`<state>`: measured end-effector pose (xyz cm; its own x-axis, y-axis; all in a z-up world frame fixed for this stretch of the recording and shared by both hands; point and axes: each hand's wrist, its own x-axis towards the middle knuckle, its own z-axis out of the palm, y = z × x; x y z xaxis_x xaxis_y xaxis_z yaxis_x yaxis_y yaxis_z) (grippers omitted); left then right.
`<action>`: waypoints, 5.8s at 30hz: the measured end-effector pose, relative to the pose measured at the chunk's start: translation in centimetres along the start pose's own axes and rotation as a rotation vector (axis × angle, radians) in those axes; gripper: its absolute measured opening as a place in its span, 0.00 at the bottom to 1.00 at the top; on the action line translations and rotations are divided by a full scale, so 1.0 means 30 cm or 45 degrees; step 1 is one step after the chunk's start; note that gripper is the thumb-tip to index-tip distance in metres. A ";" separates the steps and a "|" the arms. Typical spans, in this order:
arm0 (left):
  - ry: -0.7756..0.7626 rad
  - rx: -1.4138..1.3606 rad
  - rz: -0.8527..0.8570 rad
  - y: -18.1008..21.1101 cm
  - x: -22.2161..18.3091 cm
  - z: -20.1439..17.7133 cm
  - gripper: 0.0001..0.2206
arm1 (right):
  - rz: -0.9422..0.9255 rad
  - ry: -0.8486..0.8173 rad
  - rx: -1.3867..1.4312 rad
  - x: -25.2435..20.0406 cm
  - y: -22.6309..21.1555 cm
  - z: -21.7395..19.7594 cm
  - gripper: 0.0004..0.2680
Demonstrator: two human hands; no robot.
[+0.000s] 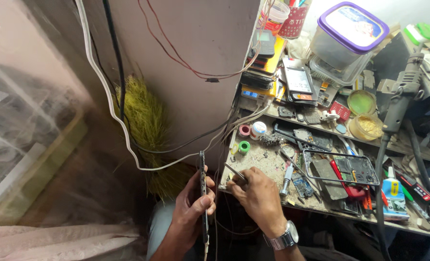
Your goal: The person holds a disassembled smartphone and uses a metal prying tool to adjust internal components near the motherboard and battery. The person repeatedly pries and repositions small parts while the phone remains connected to a charging cable.
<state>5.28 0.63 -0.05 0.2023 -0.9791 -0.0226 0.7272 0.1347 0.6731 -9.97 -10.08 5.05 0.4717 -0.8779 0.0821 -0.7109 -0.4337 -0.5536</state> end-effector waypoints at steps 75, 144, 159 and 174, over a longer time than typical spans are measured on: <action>-0.265 0.275 0.049 -0.097 0.012 0.169 0.48 | -0.668 0.659 0.266 -0.277 0.029 -0.134 0.12; -0.144 0.060 -0.308 -0.123 0.089 0.180 0.20 | -0.020 0.933 0.288 -0.261 0.409 0.027 0.07; -0.135 0.067 -0.301 -0.116 0.089 0.187 0.20 | 0.027 0.904 0.325 -0.261 0.409 0.024 0.07; -0.123 0.047 -0.288 -0.118 0.090 0.188 0.19 | 0.001 0.900 0.300 -0.262 0.404 0.018 0.07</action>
<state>-0.45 -3.34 1.69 -0.0274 -0.9940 -0.1063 0.7220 -0.0932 0.6855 -22.00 -8.33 -2.74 -0.0332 -0.8338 0.5510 -0.5426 -0.4480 -0.7105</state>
